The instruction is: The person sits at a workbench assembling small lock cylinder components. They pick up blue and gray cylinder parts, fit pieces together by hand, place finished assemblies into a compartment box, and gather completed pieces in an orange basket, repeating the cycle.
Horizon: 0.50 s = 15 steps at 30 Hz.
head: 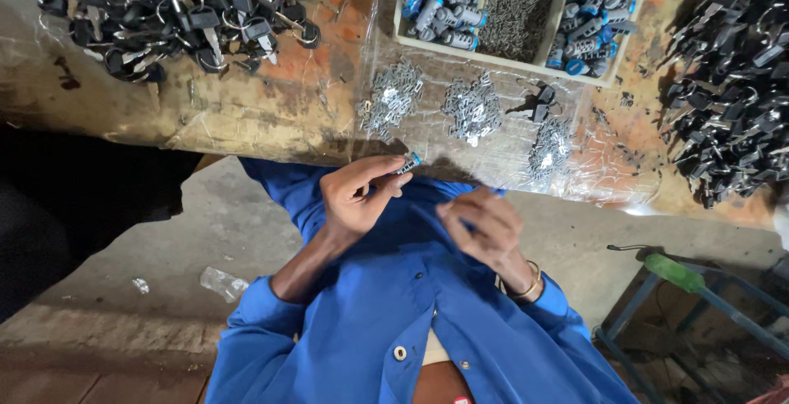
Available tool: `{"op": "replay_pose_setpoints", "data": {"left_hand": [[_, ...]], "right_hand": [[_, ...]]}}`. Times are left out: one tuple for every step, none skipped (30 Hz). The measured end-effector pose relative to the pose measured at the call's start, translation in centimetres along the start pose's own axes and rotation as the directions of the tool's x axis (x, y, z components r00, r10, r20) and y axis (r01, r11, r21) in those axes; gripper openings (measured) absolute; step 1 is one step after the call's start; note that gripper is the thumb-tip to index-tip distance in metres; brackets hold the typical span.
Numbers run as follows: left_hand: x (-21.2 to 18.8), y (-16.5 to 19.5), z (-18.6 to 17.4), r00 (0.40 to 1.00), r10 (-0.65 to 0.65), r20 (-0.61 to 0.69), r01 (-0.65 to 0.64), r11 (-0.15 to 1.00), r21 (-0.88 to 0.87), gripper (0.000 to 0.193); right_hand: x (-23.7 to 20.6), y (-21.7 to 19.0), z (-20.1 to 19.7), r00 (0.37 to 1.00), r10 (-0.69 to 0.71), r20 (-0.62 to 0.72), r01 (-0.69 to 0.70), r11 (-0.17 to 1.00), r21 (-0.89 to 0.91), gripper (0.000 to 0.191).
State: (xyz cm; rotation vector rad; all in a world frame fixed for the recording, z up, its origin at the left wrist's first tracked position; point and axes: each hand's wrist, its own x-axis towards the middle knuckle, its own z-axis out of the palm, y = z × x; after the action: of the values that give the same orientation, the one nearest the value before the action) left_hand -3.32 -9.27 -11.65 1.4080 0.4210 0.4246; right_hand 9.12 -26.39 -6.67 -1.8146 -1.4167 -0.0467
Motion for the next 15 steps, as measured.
{"op": "replay_pose_setpoints", "data": {"left_hand": [[0.0,-0.1,-0.1,1.0,-0.018,-0.012,0.018,1.0,0.021,0.026],[0.1,-0.2,-0.1,0.999,-0.036,-0.023,0.037,0.998,0.042,0.026],[0.0,-0.2,-0.1,1.0,-0.015,-0.021,0.016,0.999,0.05,0.026],[0.0,-0.2,-0.2,1.0,0.007,-0.02,-0.006,0.998,0.058,0.026],[0.0,-0.2,-0.2,0.999,0.03,-0.016,-0.029,0.997,0.066,0.026],[0.0,-0.2,-0.1,0.999,0.04,-0.01,-0.039,0.998,0.051,0.027],[0.1,-0.2,-0.1,0.999,0.051,-0.006,-0.051,0.998,0.037,0.027],[0.0,-0.2,-0.1,0.998,0.061,-0.005,-0.061,0.998,0.024,0.028],[-0.1,-0.1,-0.1,0.999,0.044,-0.011,-0.043,0.998,0.041,0.027],[-0.1,-0.1,-0.1,1.0,0.028,-0.013,-0.027,0.998,0.056,0.027],[0.0,-0.1,0.0,1.0,0.016,-0.013,-0.015,0.997,0.07,0.027],[0.1,0.0,0.0,1.0,0.029,-0.011,-0.028,0.998,0.06,0.027],[0.1,0.1,0.1,0.999,0.039,-0.01,-0.039,0.998,0.049,0.027],[0.1,0.1,0.1,0.999,0.053,-0.007,-0.053,0.998,0.037,0.027],[0.2,0.2,0.2,0.997,0.072,-0.013,-0.071,0.996,0.045,0.028]], "right_hand": [[-0.2,-0.2,0.6,0.998,0.05,0.035,-0.053,0.995,0.085,0.015],[-0.3,-0.1,1.4,0.973,0.178,0.144,-0.196,0.974,0.116,0.014],[-0.3,-0.3,2.3,0.92,0.296,0.257,-0.337,0.932,0.131,0.014],[-0.2,-0.3,3.0,0.84,0.398,0.369,-0.47,0.873,0.128,0.016],[0.1,0.0,3.7,0.837,0.398,0.375,-0.466,0.878,0.107,0.018],[0.5,0.5,4.4,0.834,0.4,0.38,-0.462,0.883,0.084,0.02],[1.0,1.1,4.9,0.832,0.4,0.385,-0.455,0.888,0.062,0.022],[1.4,1.4,5.4,0.788,0.442,0.43,-0.505,0.862,0.04,0.024],[1.9,1.7,5.9,0.737,0.483,0.474,-0.555,0.832,0.014,0.026],[2.0,2.0,6.3,0.681,0.523,0.512,-0.601,0.799,-0.017,0.029],[2.1,2.3,6.4,0.688,0.5,0.526,-0.567,0.823,-0.04,0.038],[2.3,2.6,6.7,0.695,0.475,0.539,-0.53,0.845,-0.062,0.047],[2.3,2.6,6.8,0.698,0.452,0.555,-0.494,0.866,-0.084,0.056],[2.3,2.8,6.9,0.684,0.451,0.573,-0.496,0.864,-0.089,0.056],[2.3,2.9,6.9,0.67,0.449,0.591,-0.496,0.863,-0.093,0.055]]}}
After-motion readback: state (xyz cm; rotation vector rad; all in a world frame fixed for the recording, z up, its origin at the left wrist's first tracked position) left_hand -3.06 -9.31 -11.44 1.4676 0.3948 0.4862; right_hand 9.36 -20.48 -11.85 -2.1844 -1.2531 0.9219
